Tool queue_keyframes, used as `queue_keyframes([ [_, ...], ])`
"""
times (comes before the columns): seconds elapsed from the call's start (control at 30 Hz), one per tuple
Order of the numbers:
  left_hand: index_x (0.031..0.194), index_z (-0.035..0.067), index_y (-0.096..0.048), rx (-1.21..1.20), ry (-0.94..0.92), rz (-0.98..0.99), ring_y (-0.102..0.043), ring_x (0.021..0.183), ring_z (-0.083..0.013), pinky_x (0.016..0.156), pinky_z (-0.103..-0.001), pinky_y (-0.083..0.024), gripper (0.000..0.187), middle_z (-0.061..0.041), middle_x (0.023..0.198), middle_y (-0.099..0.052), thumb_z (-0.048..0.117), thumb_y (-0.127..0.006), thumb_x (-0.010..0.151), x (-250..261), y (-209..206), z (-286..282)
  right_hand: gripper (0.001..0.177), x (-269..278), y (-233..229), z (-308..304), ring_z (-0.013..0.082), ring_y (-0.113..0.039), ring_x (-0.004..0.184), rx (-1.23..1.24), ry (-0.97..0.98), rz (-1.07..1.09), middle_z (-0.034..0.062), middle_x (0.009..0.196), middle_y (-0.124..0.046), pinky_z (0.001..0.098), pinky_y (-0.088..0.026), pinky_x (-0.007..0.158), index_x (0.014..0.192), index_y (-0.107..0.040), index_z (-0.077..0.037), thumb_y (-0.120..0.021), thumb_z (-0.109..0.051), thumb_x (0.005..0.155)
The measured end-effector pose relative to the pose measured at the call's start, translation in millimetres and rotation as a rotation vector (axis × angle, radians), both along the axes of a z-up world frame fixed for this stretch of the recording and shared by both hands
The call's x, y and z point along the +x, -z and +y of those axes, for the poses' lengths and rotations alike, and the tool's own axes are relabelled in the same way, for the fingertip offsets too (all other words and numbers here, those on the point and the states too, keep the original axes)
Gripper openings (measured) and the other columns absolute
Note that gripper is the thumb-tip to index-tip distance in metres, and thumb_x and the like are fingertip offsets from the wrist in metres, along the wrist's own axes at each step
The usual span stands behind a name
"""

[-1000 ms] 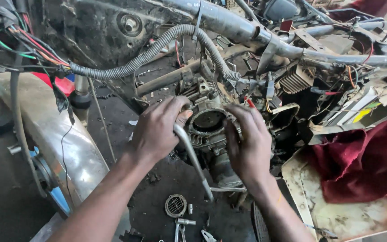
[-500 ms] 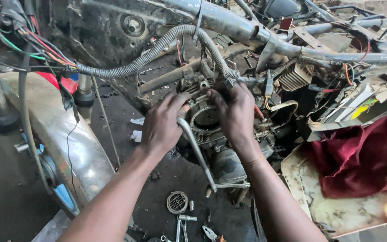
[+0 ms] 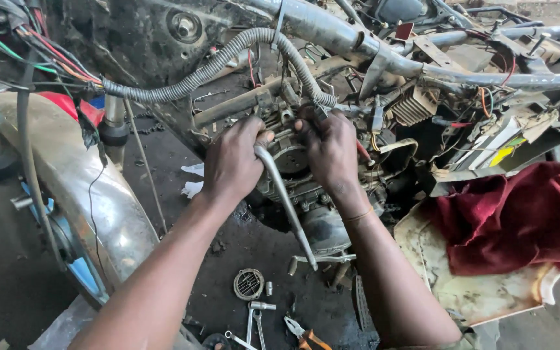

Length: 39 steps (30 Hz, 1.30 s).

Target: The person removes a circular metal cover from the motorcycle engine and places it on the floor. They then use a socket wrench to loosen and remove bolts from the engine casing, followed by hand-tightening of the bolts.

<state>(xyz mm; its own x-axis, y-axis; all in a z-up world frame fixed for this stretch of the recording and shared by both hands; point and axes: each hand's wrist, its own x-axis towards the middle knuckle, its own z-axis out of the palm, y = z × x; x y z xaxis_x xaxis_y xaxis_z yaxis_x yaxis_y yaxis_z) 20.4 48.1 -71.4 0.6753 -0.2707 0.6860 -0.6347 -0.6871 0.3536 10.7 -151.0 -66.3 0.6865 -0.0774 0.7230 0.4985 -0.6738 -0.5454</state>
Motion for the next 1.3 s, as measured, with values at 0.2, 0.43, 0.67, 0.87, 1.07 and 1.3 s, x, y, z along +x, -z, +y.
queue_keyframes([
  [0.2, 0.097, 0.013, -0.062, 0.019, -0.081, 0.074, -0.071, 0.078, -0.0419, 0.066, -0.058, -0.057, 0.024, -0.013, 0.086, -0.067, 0.037, -0.058, 0.103, -15.2, -12.3, -1.9, 0.025, -4.8, -6.3, -3.9, 0.0435, -0.068, 0.077, 0.004, -0.049, 0.063, 0.0191, 0.073, -0.061, 0.0433, -0.053, 0.073, 0.082, -0.075, -0.012, -0.071, -0.031, 0.098],
  [0.43, 0.115, 0.014, -0.063, 0.057, -0.030, 0.007, -0.071, 0.087, -0.0432, 0.075, -0.058, -0.057, 0.019, -0.013, 0.098, -0.067, 0.029, -0.058, 0.104, -14.2, -0.6, 6.6, 0.019, -21.5, -22.7, 9.5, 0.0433, -0.065, 0.080, 0.026, -0.104, 0.064, 0.0205, 0.077, -0.063, 0.0460, -0.053, 0.077, 0.089, -0.074, -0.009, -0.076, -0.028, 0.092],
  [0.67, 0.114, 0.016, -0.067, 0.006, 0.005, -0.002, -0.071, 0.089, -0.0428, 0.078, -0.056, -0.057, 0.016, -0.010, 0.099, -0.069, 0.024, -0.057, 0.104, -13.8, -4.9, 10.5, 0.020, -15.2, -14.1, 27.0, 0.0425, -0.066, 0.084, 0.083, -0.033, 0.001, 0.0190, 0.079, -0.061, 0.0447, -0.053, 0.082, 0.091, -0.072, -0.010, -0.077, -0.029, 0.092],
  [0.87, 0.109, 0.017, -0.065, 0.028, -0.059, 0.035, -0.071, 0.086, -0.0421, 0.074, -0.057, -0.057, 0.015, -0.012, 0.093, -0.068, 0.030, -0.058, 0.104, -7.1, -4.4, 3.5, 0.012, -18.7, -15.7, 23.9, 0.0376, -0.069, 0.086, 0.053, -0.003, -0.036, 0.0140, 0.082, -0.062, 0.0384, -0.054, 0.082, 0.098, -0.073, -0.016, -0.073, -0.027, 0.096],
  [1.07, 0.108, 0.010, -0.066, 0.015, -0.114, 0.094, -0.072, 0.084, -0.0436, 0.073, -0.058, -0.057, 0.022, -0.016, 0.091, -0.069, 0.030, -0.059, 0.104, -2.0, -4.3, -6.6, 0.009, -11.8, -13.8, 19.7, 0.0434, -0.068, 0.083, 0.047, -0.008, -0.059, 0.0188, 0.079, -0.062, 0.0434, -0.055, 0.078, 0.096, -0.074, -0.014, -0.072, -0.023, 0.095],
  [1.3, 0.107, 0.006, -0.064, 0.037, -0.182, 0.176, -0.072, 0.084, -0.0423, 0.073, -0.059, -0.057, 0.029, -0.018, 0.091, -0.069, 0.035, -0.057, 0.105, -14.0, -12.6, -12.5, 0.014, -6.3, -8.8, 13.3, 0.0437, -0.068, 0.087, 0.052, -0.069, 0.009, 0.0184, 0.082, -0.064, 0.0445, -0.055, 0.080, 0.098, -0.074, -0.015, -0.074, -0.028, 0.093],
])
